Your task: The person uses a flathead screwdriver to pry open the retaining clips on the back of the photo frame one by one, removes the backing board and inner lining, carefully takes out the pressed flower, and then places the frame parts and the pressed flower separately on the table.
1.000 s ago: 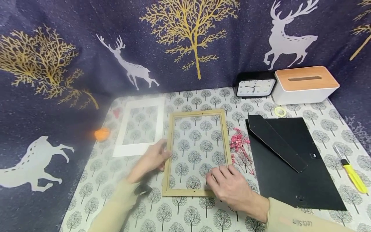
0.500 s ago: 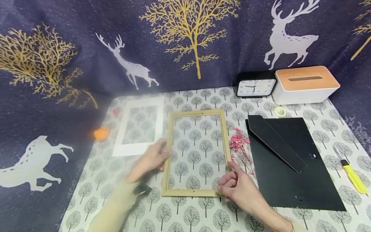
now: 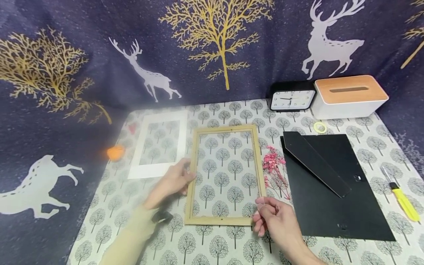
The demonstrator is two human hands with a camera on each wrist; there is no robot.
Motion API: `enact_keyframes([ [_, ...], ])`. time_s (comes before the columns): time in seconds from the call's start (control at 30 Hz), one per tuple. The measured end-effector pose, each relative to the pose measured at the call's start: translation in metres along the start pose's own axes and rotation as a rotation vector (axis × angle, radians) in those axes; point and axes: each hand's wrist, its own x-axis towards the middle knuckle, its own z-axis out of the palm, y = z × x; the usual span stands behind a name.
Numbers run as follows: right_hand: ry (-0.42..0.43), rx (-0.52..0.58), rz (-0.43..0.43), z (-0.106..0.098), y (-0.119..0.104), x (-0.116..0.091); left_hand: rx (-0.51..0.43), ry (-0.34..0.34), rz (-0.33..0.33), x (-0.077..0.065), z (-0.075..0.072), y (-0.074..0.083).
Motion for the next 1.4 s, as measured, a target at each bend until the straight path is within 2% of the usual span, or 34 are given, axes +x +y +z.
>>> enact_keyframes([
  [0.17, 0.072, 0.064, -0.058, 0.003, -0.001, -0.007, -0.013, -0.02, -0.014, 0.0, 0.002, 0.004],
  [0.27, 0.075, 0.071, -0.061, 0.001, -0.004, -0.008, -0.011, -0.027, -0.029, 0.002, 0.003, 0.004],
  [0.33, 0.052, 0.056, -0.031, -0.001, -0.006, -0.006, -0.01, -0.027, -0.032, 0.002, 0.003, 0.004],
  [0.5, -0.086, 0.002, 0.057, -0.007, -0.007, 0.003, -0.003, -0.008, -0.04, 0.0, 0.002, 0.003],
  [0.6, -0.104, -0.001, 0.062, -0.007, -0.006, 0.005, 0.006, 0.002, -0.045, -0.002, 0.001, 0.002],
  [0.87, -0.026, 0.01, -0.01, -0.004, -0.008, -0.003, -0.033, -0.024, -0.046, -0.008, 0.001, -0.001],
  [1.07, -0.022, 0.06, -0.127, -0.004, -0.011, -0.011, -0.141, -0.053, -0.05, -0.008, 0.002, -0.008],
  [1.13, -0.026, 0.072, -0.142, -0.006, -0.013, -0.011, -0.167, -0.058, -0.053, -0.008, 0.002, -0.009],
  [1.2, -0.036, 0.048, -0.125, -0.009, -0.016, -0.008, -0.175, -0.063, -0.049, -0.008, 0.002, -0.01],
  [1.3, -0.062, -0.001, -0.035, -0.011, -0.017, -0.004, -0.164, -0.064, -0.049, -0.009, 0.002, -0.011],
  [1.4, -0.153, -0.025, 0.048, -0.012, -0.012, 0.001, -0.137, -0.049, -0.049, -0.009, 0.001, -0.01],
])
